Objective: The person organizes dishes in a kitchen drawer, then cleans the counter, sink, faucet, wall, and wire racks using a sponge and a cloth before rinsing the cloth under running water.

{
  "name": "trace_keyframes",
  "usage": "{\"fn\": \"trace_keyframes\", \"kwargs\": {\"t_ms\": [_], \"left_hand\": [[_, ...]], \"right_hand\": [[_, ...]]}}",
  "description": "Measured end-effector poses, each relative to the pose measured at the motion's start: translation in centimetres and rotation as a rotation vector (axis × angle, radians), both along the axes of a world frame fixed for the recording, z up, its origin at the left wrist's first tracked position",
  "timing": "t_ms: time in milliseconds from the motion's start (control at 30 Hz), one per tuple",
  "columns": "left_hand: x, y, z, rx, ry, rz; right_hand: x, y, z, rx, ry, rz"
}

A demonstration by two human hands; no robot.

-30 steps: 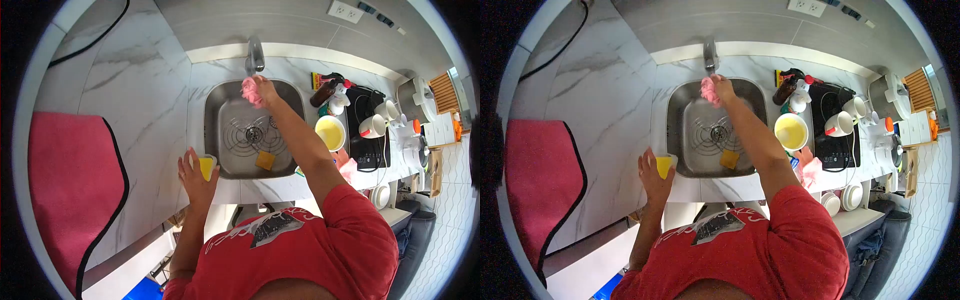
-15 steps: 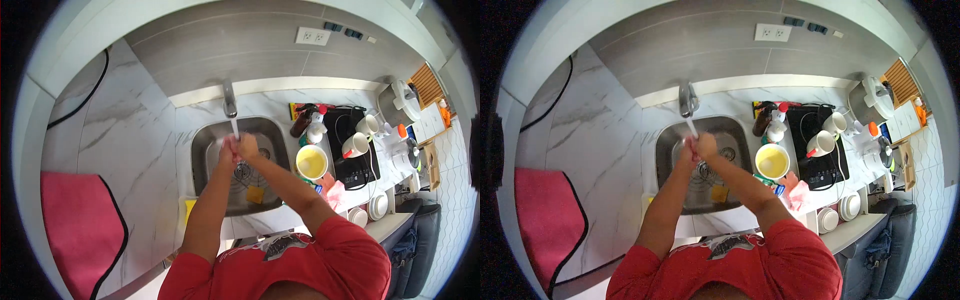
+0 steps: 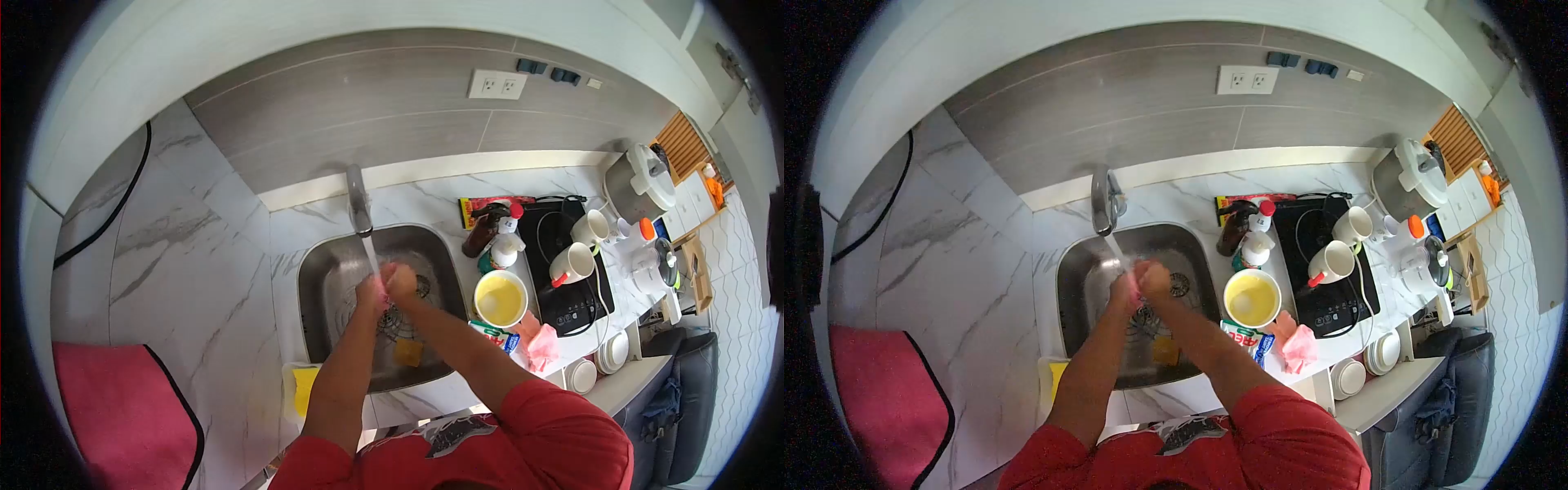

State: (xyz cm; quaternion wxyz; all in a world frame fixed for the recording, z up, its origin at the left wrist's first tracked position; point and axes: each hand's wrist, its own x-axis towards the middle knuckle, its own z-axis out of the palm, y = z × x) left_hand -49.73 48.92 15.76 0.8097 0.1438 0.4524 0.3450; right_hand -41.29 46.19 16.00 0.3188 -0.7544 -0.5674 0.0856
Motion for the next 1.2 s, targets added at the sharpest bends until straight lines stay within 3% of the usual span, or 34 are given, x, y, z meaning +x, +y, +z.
{"fn": "trace_keyframes", "kwargs": {"t_ms": [33, 100, 167, 200, 267, 300, 400, 467, 533, 600, 667, 700, 733, 767, 900, 967, 1000, 1067, 1200], "left_hand": [[-0.8, -0.2, 0.0, 0.14, 0.219, -0.164], [-1.8, 0.2, -0.9, 0.117, 0.218, -0.057], [-2.7, 0.5, -1.4, 0.266, -0.009, -0.055], [-3.4, -0.4, -1.6, 0.243, 0.002, -0.038], [-3.4, -0.5, -0.2, 0.069, -0.08, 0.152], [-3.6, -0.8, -0.5, 0.062, -0.078, 0.164], [-3.8, -1.6, -2.8, 0.024, -0.646, -0.095], [-3.6, -1.6, -3.2, 0.04, -0.653, -0.099], [-3.2, -1.1, -3.1, 0.059, -0.42, -0.049], [-2.2, -0.4, -3.2, 0.207, -0.024, -0.095], [-1.4, 0.1, -2.9, 0.477, 0.499, -0.244], [-1.1, 0.4, -2.8, 0.446, 0.458, -0.223], [-1.1, 0.5, -2.6, 0.31, 0.275, -0.164], [-1.5, 0.5, -1.9, -0.126, -0.23, 0.039], [-2.1, 1.7, -5.8, -0.032, 0.025, -0.094], [-2.1, 2.3, -7.8, -0.058, 0.029, -0.197], [-2.0, 1.9, -8.3, -0.06, 0.028, -0.198], [-1.6, 0.5, -7.0, 0.022, 0.375, -0.237], [-1.7, -0.4, -3.4, 0.09, 0.3, -0.177]], "right_hand": [[0.8, -0.2, 0.9, -0.281, 0.648, -0.019], [2.2, -1.0, 0.9, -0.612, 1.291, -0.058], [2.2, -2.0, 0.8, -0.497, 1.427, 0.097], [1.3, -2.5, 1.0, -0.53, 1.434, 0.098], [0.2, -2.0, 3.9, -0.243, 1.179, 0.06], [-0.7, -1.8, 3.4, -0.256, 1.179, 0.066], [-3.7, -1.9, 1.6, -0.14, 1.019, 0.179], [-5.6, -2.4, 3.4, 0.103, 0.506, 0.191], [-5.9, -1.9, 3.5, 0.044, 0.39, 0.149], [-5.9, -1.1, 4.0, -0.015, 0.28, 0.101], [-4.2, 0.2, 5.9, -0.277, 0.905, -0.268], [-2.9, 1.1, 5.0, -0.276, 0.904, -0.269], [-1.7, 1.9, 2.5, -0.304, 0.627, -0.255], [-1.2, 2.1, 0.8, -0.329, 0.349, -0.237], [-3.0, 0.3, -0.1, -0.212, 0.521, -0.149], [-4.5, -0.9, 0.8, -0.233, 0.273, -0.085], [-4.6, -1.2, 1.4, -0.236, 0.272, -0.086], [-4.4, -1.5, 2.7, -0.343, 0.506, -0.135], [-0.3, 0.0, 0.6, -0.31, 0.267, -0.042]]}}
